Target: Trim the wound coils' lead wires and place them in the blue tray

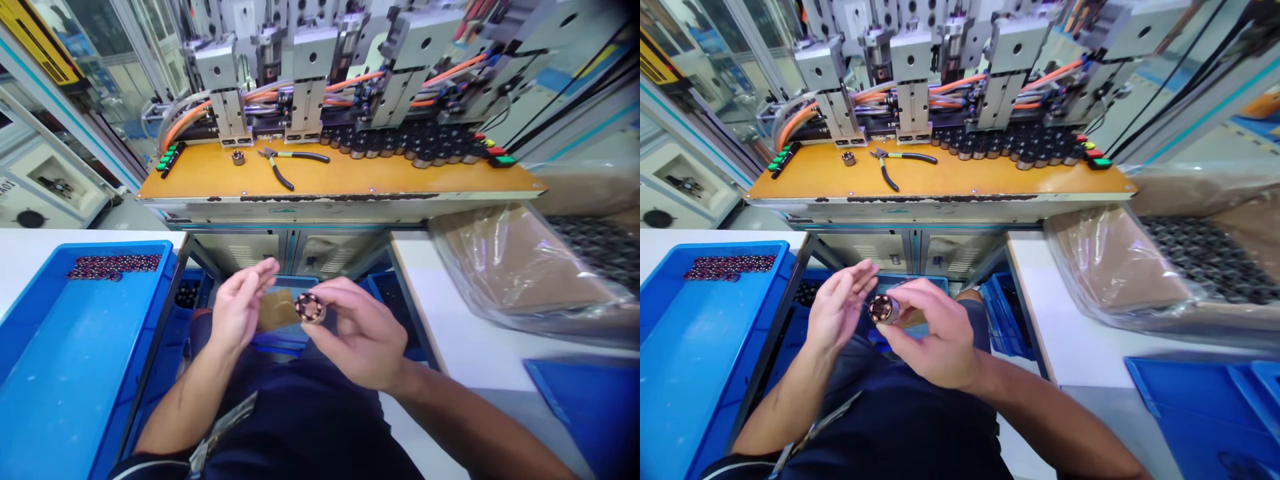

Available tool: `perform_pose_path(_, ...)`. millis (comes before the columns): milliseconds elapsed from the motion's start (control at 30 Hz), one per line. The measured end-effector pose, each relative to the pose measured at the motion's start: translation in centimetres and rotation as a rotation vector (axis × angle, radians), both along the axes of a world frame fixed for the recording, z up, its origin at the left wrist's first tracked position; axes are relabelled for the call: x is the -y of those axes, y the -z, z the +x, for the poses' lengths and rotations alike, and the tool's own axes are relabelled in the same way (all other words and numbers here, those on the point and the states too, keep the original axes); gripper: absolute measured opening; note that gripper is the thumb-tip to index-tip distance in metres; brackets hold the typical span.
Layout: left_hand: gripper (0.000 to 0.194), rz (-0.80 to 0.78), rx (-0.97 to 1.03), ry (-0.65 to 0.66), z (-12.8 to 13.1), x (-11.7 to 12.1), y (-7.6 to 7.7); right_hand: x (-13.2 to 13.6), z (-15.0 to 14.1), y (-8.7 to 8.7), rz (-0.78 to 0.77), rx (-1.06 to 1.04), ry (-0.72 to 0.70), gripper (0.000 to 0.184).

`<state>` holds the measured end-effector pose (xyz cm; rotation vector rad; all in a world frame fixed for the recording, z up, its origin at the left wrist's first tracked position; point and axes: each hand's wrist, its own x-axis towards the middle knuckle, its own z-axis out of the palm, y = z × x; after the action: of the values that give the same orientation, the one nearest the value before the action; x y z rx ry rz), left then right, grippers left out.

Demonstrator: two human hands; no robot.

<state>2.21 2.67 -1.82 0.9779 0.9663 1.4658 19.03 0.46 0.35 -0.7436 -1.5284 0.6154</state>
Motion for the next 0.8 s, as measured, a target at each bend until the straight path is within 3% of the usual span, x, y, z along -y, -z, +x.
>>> perform_pose_path(67, 0.013, 0.103, -0.265, -0.167, -0.5, 0.5, -0.2, -0.5, 0.6, 0.2, 0.293, 0.256, 0.244, 0.033)
perform_pose_path(133, 0.023, 0.292, -0.495, -0.143, -0.7, 1.7, -0.9, -1.0, 1.3, 0.7, 0.472, 0.429, 0.350, 0.030)
perform_pose_path(233, 0.054, 0.446, -0.615, 0.048, -0.3, 3.4, -2.6, -1.4, 1.9, 1.6, 0.619, 0.515, 0.306, 0.019)
perform_pose_path(300, 0.053, 0.440, -0.616, 0.098, 0.2, 3.7, -3.5, -1.2, 1.9, 1.9, 0.659, 0.520, 0.252, 0.015)
perform_pose_path(367, 0.041, 0.414, -0.608, 0.141, 0.4, 3.4, -3.8, -0.7, 1.7, 1.7, 0.618, 0.509, 0.232, 0.019)
perform_pose_path(467, 0.036, 0.420, -0.615, 0.187, 0.2, 2.8, -3.6, 0.3, 1.7, 0.6, 0.378, 0.448, 0.130, 0.029)
perform_pose_path(567, 0.040, 0.470, -0.632, 0.188, -0.2, 2.7, -3.2, 1.1, 2.1, -0.7, 0.154, 0.320, -0.052, 0.023)
perform_pose_path(633, 0.041, 0.481, -0.620, 0.199, -0.2, 2.8, -3.0, 1.2, 2.3, -1.3, 0.069, 0.238, -0.090, 0.017)
perform_pose_path(800, 0.033, 0.284, -0.437, 0.279, 0.1, 3.0, -3.2, 1.0, 1.9, -1.6, -0.106, 0.061, -0.087, 0.016)
